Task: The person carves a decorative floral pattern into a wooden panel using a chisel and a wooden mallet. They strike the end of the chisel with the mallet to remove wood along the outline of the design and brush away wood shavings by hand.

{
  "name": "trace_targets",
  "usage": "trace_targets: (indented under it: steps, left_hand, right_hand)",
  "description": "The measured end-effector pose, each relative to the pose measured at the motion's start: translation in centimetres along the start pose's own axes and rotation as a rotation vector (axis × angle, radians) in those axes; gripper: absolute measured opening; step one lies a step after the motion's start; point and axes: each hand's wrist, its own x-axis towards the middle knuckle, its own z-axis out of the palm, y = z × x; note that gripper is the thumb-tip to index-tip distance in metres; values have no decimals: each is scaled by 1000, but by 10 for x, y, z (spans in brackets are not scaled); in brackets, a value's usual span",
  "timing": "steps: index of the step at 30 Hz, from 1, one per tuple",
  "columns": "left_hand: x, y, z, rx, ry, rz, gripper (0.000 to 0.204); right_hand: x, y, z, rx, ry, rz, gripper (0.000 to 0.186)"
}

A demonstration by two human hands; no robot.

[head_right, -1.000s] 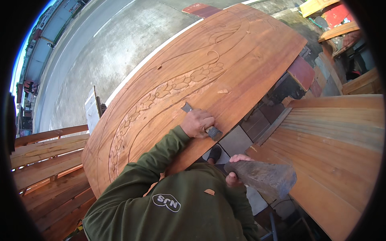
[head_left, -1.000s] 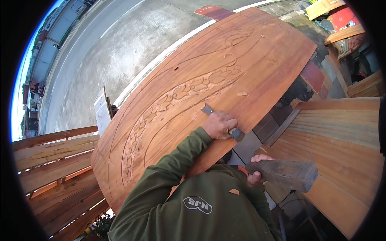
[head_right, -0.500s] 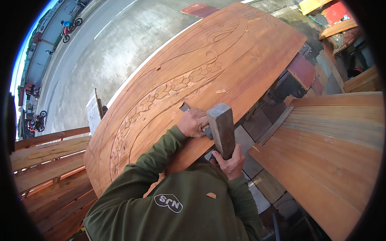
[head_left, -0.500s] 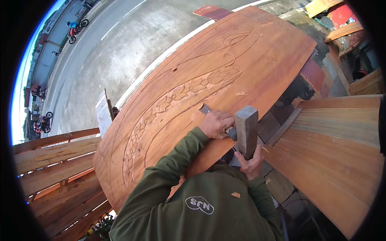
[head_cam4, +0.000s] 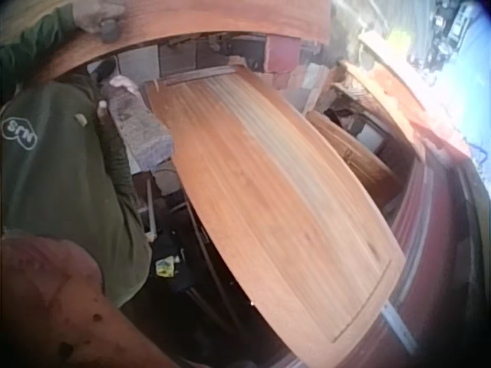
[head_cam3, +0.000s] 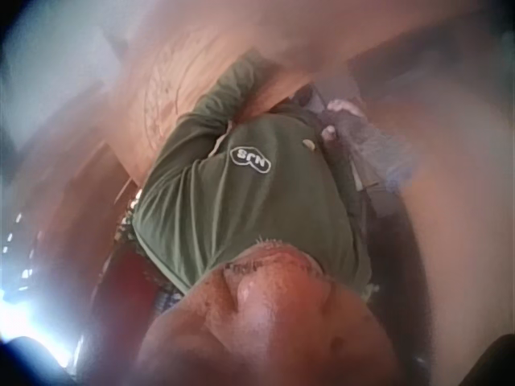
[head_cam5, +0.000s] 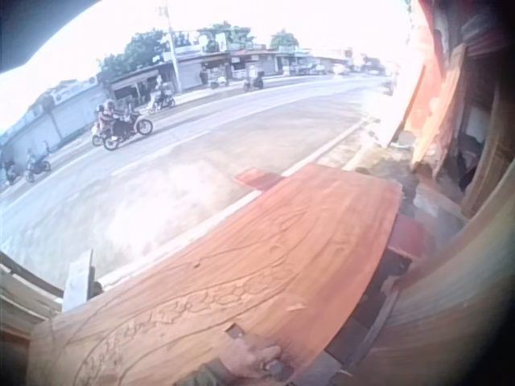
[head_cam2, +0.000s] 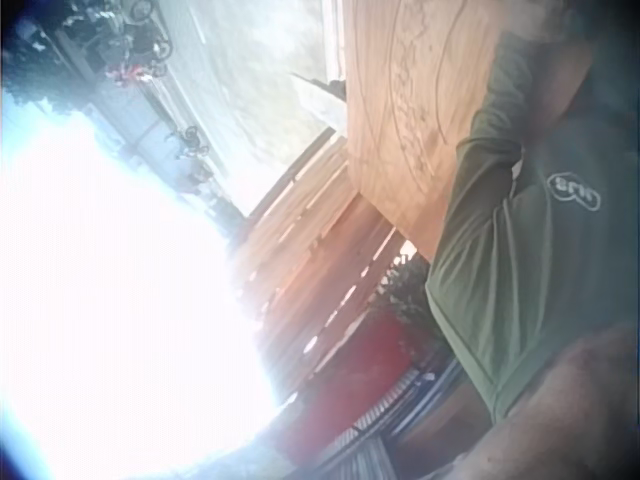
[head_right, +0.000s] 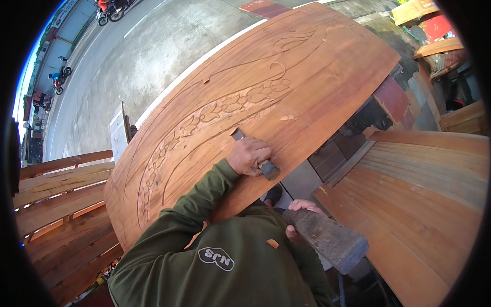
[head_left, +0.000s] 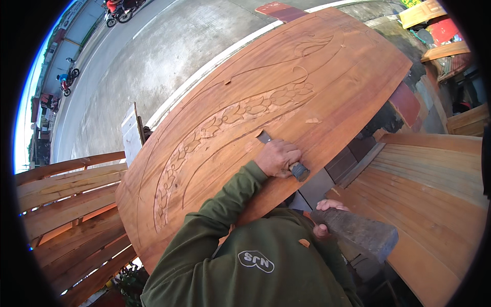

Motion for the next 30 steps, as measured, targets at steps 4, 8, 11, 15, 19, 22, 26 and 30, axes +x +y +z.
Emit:
trace_targets:
  steps: [4,8,11,15,19,22,26,30]
  left_hand:
    - [-2,-2,-5,-57,51,-3,27]
    - [-2,-1,-5,-23,0,-9,29]
    - [0,-5,-4,-60,14,-1,27]
    - [-2,-2,-14,-82,52,-49,30]
    - [0,-5,-9,-68,104,-31,29]
    - [3,-14,-19,-116,162,-60,23]
    - [27,-39,-64,-430,567,-552,27]
    - [14,-2,-32,-241,319,-267,25]
  right_hand:
    - [21,-5,-5,-973,-470,502,58]
    - [4,-8,-15,-448,-311,203,63]
    - [10,-4,-13,-835,-396,283,69]
    - [33,-14,2,-937,-443,332,66]
    - [26,11,-7,-457,-233,15,60]
    - [50,-1,14,-803,-369,381,60]
    - [37,-27,-19,-690,-260,387,67]
    - [23,-39,-57,-630,-90,536,74]
